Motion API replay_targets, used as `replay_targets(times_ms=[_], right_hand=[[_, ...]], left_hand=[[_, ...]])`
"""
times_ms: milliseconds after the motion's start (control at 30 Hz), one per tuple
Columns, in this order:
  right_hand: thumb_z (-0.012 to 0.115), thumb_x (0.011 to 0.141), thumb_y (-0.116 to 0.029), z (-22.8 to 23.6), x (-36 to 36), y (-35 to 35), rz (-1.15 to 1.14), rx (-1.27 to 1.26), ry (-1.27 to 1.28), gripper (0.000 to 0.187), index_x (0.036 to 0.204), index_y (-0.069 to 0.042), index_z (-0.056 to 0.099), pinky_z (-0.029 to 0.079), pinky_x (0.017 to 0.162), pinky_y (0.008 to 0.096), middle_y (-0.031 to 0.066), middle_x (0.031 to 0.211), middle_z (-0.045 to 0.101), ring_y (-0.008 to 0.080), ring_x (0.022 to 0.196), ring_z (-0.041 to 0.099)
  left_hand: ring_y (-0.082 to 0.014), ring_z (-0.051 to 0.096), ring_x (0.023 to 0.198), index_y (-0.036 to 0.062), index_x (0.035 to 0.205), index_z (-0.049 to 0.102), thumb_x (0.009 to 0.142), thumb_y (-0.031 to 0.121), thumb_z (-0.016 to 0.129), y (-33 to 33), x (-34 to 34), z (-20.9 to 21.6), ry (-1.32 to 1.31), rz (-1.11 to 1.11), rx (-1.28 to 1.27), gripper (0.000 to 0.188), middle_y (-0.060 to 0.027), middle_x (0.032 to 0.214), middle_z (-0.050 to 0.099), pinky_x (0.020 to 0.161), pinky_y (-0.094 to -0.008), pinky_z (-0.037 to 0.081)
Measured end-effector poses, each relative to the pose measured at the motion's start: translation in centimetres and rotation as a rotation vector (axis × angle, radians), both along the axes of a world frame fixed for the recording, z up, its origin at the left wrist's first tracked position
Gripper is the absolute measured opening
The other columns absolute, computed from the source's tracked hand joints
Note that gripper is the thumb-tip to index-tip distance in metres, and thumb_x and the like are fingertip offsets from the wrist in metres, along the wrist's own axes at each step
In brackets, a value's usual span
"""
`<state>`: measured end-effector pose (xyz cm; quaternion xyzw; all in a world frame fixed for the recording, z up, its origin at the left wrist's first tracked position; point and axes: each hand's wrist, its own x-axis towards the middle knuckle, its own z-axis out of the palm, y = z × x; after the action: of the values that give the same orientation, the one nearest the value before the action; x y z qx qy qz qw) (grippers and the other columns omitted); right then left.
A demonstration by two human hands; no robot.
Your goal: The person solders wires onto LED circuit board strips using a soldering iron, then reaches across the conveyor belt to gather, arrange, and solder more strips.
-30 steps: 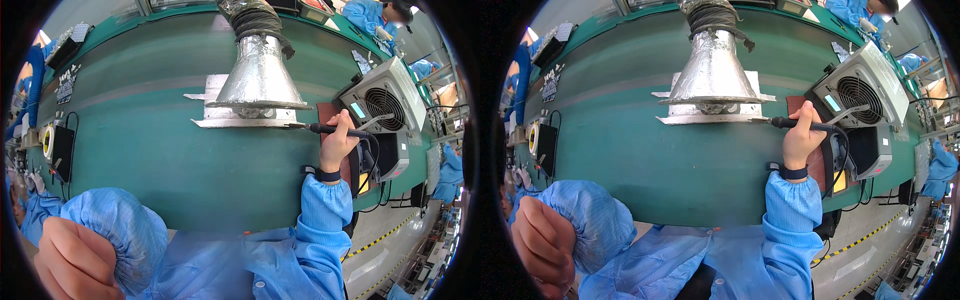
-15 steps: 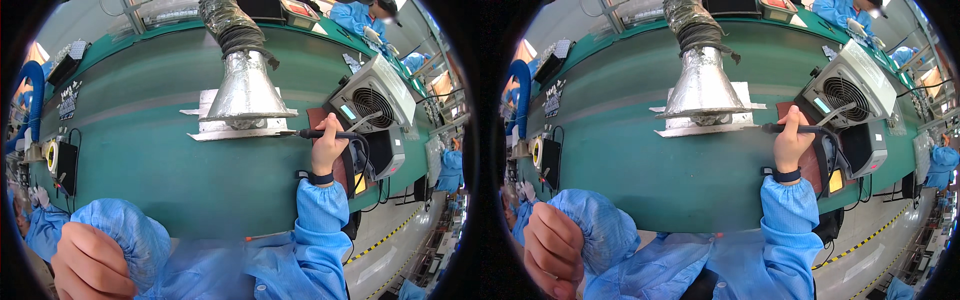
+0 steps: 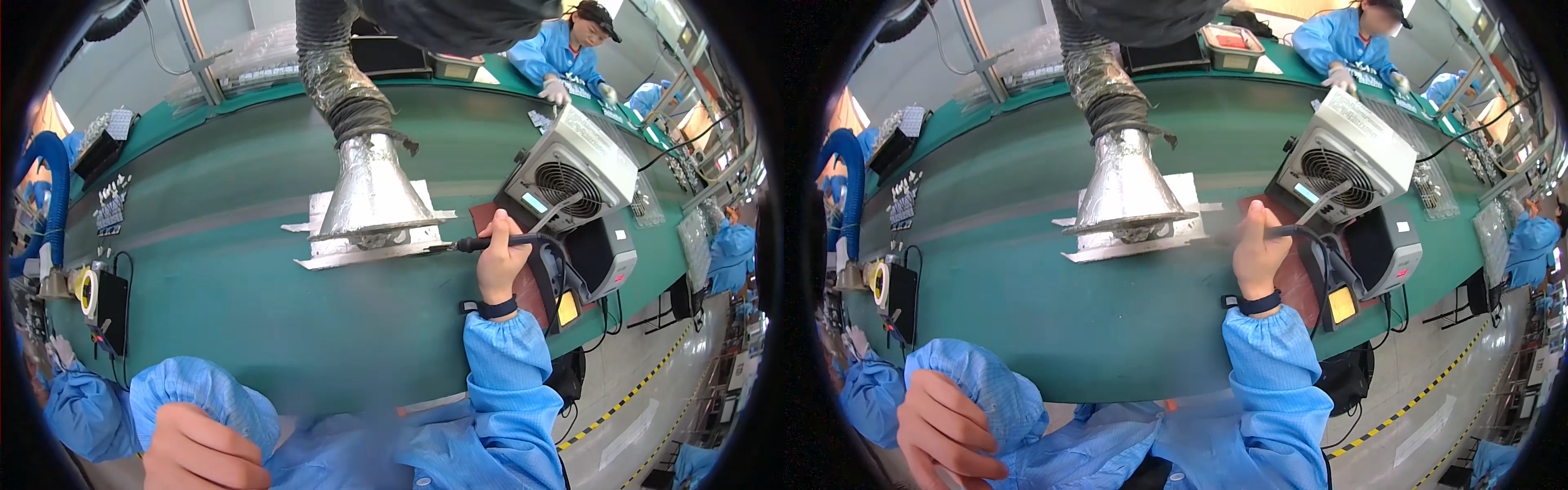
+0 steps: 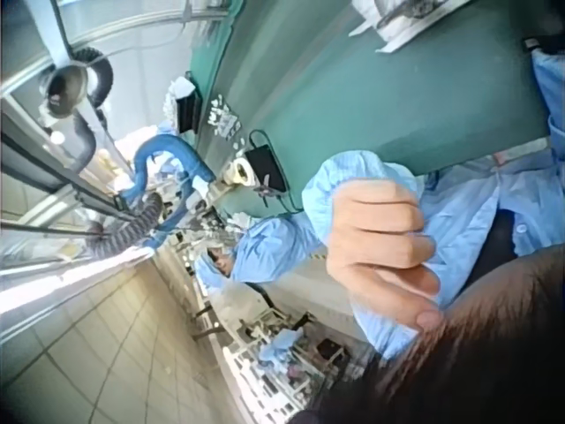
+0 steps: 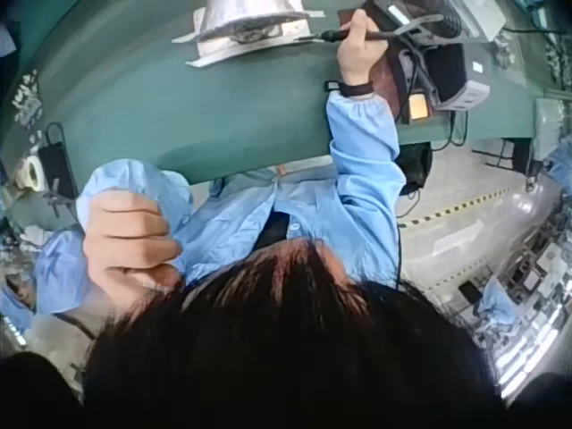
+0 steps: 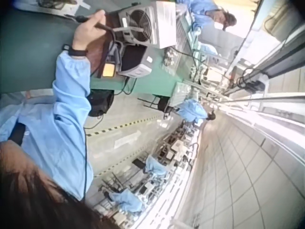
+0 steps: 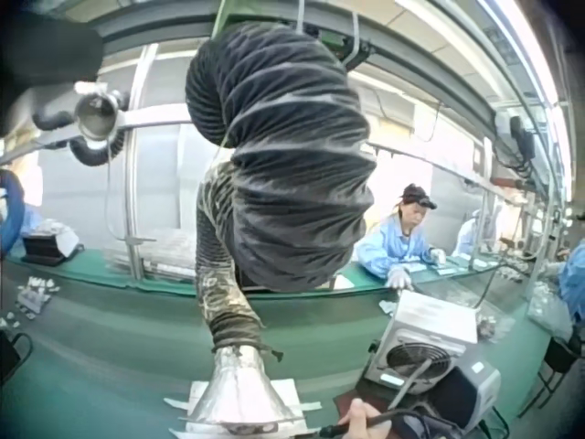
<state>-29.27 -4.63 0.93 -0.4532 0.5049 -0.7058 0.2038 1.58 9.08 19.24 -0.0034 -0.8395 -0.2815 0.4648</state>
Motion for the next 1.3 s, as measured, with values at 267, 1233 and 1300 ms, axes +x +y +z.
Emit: replay_targets(times_ms=[267, 1233, 1300], right_hand=[[0.052, 0.098, -0.024, -0.2, 0.0, -0.3, -0.021, -0.038, 0.048, 0.047, 0.058, -0.001, 0.048, 0.027, 0.054, 0.0262, -0.0024, 0.055, 0.042, 0.0067, 0.057, 0.037], [0.051, 0.097, -0.016, -2.7, -1.5, -1.2, 0.053, -0.073, 0.019, 0.040, 0.060, -0.003, 0.045, 0.035, 0.059, 0.0285, 0.0003, 0.061, 0.048, 0.0097, 0.062, 0.044], [0.052, 0.098, -0.017, -2.7, -2.7, -0.2, -0.026, -0.034, 0.012, 0.042, 0.060, -0.003, 0.044, 0.033, 0.058, 0.0283, -0.0001, 0.061, 0.045, 0.0094, 0.061, 0.042]], left_hand=[[-0.0190, 0.054, 0.050, 0.0145, 0.068, 0.049, 0.074, 0.004, 0.072, -0.1, -0.6, 0.2, -0.078, -0.161, -0.008, 0.026, -0.0095, 0.070, 0.065, 0.045, -0.0279, 0.039], [-0.0195, 0.055, 0.057, 0.0212, 0.120, 0.061, 0.085, 0.012, 0.073, 0.9, 2.2, 0.2, 0.099, -0.264, -0.032, 0.038, -0.0137, 0.083, 0.068, 0.052, -0.0295, 0.042], [-0.0182, 0.053, 0.056, 0.0219, 0.128, 0.057, 0.086, 0.012, 0.072, -0.2, 2.3, 0.0, 0.130, -0.466, 0.013, 0.045, -0.0117, 0.083, 0.068, 0.051, -0.0286, 0.039]])
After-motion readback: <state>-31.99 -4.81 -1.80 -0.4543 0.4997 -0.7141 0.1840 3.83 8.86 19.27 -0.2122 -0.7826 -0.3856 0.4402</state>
